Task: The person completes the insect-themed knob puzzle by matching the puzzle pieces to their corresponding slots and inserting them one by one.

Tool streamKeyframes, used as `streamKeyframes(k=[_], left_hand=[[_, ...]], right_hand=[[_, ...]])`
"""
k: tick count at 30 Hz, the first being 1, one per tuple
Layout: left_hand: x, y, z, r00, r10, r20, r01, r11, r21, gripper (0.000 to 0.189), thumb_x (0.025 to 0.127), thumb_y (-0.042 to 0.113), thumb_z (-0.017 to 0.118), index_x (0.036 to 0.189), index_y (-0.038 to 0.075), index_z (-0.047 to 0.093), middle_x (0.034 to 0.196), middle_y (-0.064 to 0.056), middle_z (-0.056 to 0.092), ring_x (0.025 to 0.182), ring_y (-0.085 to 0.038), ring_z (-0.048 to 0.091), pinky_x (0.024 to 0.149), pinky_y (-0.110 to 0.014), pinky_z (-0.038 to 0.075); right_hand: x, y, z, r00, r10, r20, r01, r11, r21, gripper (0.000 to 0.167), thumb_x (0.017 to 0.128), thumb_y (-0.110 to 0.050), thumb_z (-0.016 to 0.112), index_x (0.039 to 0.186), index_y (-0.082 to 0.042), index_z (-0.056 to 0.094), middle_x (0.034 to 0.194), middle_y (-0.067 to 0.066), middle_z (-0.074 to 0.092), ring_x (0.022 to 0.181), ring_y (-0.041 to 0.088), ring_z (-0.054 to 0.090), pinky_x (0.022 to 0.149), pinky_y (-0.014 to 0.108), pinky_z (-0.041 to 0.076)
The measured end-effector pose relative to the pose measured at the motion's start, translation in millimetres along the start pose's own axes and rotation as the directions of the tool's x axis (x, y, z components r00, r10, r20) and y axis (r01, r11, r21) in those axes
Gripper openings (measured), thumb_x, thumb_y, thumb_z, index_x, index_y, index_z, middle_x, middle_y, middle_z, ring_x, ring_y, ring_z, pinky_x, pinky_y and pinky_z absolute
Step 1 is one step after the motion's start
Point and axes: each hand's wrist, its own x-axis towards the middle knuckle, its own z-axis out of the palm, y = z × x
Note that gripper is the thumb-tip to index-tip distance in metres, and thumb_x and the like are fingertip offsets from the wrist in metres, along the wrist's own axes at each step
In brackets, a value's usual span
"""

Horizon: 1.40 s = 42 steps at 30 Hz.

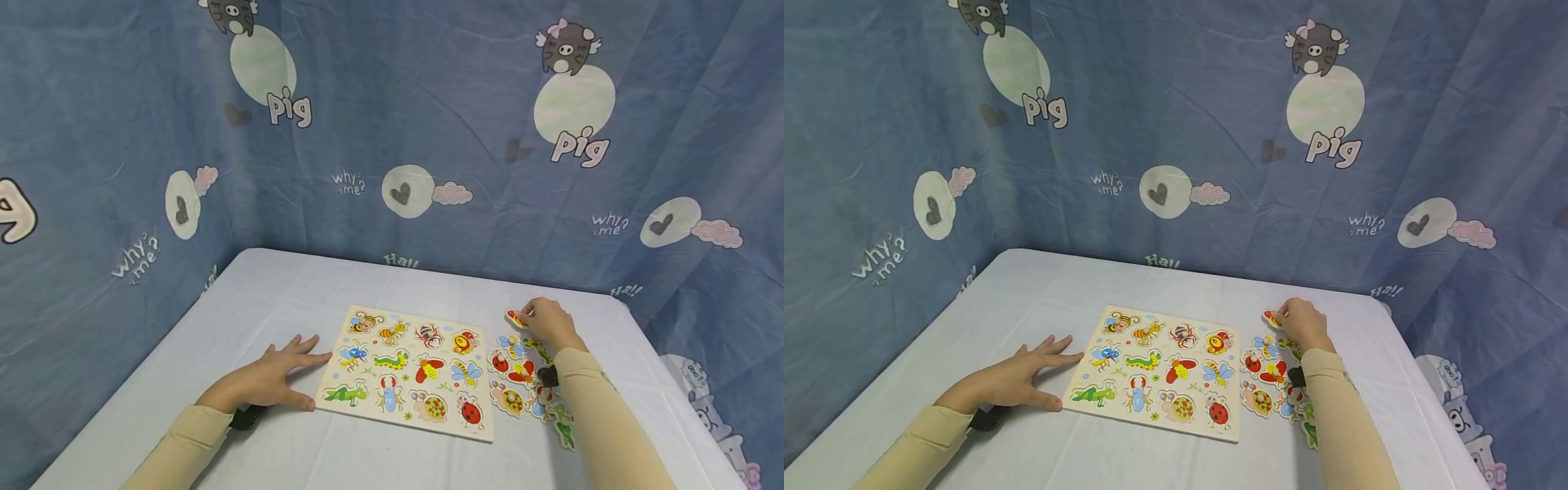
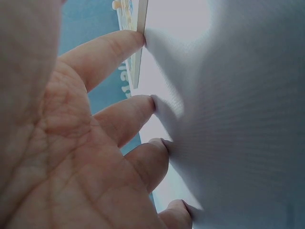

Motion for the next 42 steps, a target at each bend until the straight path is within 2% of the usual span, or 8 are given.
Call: streamKeyframes(k=[5, 12, 36, 42], left_hand=[[-1.0, 0.0, -0.6, 1.0, 0.009, 0.0, -0.009, 1.0, -0.01, 0.092, 0.076, 0.046, 0.095, 0.156, 0.021, 0.058, 0.176, -0.024, 0.027, 0.162, -0.06, 0.012, 0.119, -0.089, 0.002], [-1.5, 1.0, -1.6, 1.0, 0.019, -0.005, -0.019, 1.0, -0.002, 0.092, 0.076, 0.044, 0.096, 0.156, 0.021, 0.059, 0.176, -0.025, 0.028, 0.162, -0.06, 0.013, 0.118, -0.09, 0.003], [0.9, -1.3, 0.9, 1.0, -0.013, -0.002, 0.013, 1.0, -0.002, 0.092, 0.076, 0.048, 0.095, 0.157, 0.024, 0.058, 0.177, -0.021, 0.027, 0.164, -0.056, 0.013, 0.121, -0.087, 0.002], [0.6, -0.7, 0.5, 1.0, -0.012, -0.006, 0.012, 1.0, 0.003, 0.092, 0.075, 0.049, 0.095, 0.156, 0.024, 0.059, 0.177, -0.021, 0.028, 0.163, -0.056, 0.014, 0.121, -0.087, 0.002]], right_hand=[[0.8, 1.4, 1.3, 1.0, 0.023, -0.004, -0.023, 1.0, 0.009, 0.029, 0.106, -0.027, 0.07, 0.104, 0.001, 0.075, 0.092, 0.013, 0.072, 0.078, 0.025, 0.06, 0.071, 0.037, 0.047], [-2.3, 1.6, -0.1, 1.0, 0.026, -0.011, -0.026, 1.0, 0.003, 0.029, 0.105, -0.029, 0.071, 0.094, -0.002, 0.072, 0.085, 0.01, 0.067, 0.076, 0.024, 0.059, 0.072, 0.039, 0.047], [-4.5, -1.9, 2.3, 0.999, 0.03, -0.018, -0.029, 0.999, 0.021, 0.035, 0.101, -0.033, 0.076, 0.084, -0.003, 0.07, 0.076, 0.007, 0.063, 0.071, 0.023, 0.056, 0.065, 0.035, 0.043], [-3.1, -0.2, 1.9, 0.999, 0.048, 0.013, -0.049, 0.997, 0.064, 0.033, 0.101, -0.032, 0.076, 0.085, -0.004, 0.071, 0.077, 0.006, 0.063, 0.073, 0.022, 0.056, 0.066, 0.033, 0.044]])
